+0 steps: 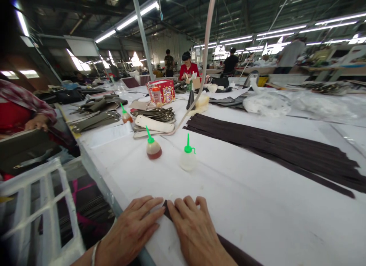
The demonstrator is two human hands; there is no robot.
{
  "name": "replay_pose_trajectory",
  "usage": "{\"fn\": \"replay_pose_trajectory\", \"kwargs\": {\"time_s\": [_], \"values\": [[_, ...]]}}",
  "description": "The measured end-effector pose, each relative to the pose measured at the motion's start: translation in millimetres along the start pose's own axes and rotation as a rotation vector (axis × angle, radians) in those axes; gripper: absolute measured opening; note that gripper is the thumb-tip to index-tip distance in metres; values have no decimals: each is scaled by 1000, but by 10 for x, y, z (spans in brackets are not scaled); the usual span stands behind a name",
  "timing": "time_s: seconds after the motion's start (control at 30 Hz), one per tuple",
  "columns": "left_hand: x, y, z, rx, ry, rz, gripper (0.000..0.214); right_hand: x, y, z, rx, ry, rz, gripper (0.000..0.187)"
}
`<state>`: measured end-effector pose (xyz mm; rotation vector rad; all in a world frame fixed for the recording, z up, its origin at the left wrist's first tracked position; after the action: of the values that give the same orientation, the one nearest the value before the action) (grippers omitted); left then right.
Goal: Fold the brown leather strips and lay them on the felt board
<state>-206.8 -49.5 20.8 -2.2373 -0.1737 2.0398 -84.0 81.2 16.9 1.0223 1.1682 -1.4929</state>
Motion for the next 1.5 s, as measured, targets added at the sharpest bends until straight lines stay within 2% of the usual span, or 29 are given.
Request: {"fn": "replay_pose_trajectory", "kwargs": {"time_s": [0.33,0.53,0.7,0.9,1.13,1.5], "values": [[-6,9,-2,-26,-3,61,33,-26,-45,22,2,33,42,52],[-27,-36,-12,28,35,141,34,-7,-64,1,51,31,95,51],[-92,-109,17,64,81,207,30,37,-20,-65,133,40,111,37],[-153,-177,5,94,165,243,27,-28,88,-111,39,-13,108,27],[-111,-222,-12,65,180,205,49,-100,156,-107,-98,92,105,23],[-96,-278,-54,52,126,229,50,-149,302,-154,-113,169,130,21]]}}
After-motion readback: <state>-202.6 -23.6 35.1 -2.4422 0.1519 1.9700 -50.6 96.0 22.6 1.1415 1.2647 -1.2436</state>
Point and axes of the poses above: each hand's wrist, its own y-axis away from the middle knuckle, its own x-axis out of the palm, z = x × y, the point moved 3 cm from there along -y, towards the middle knuckle, and after that the axes turned 11 degrees about z, right-handed, at the moved point
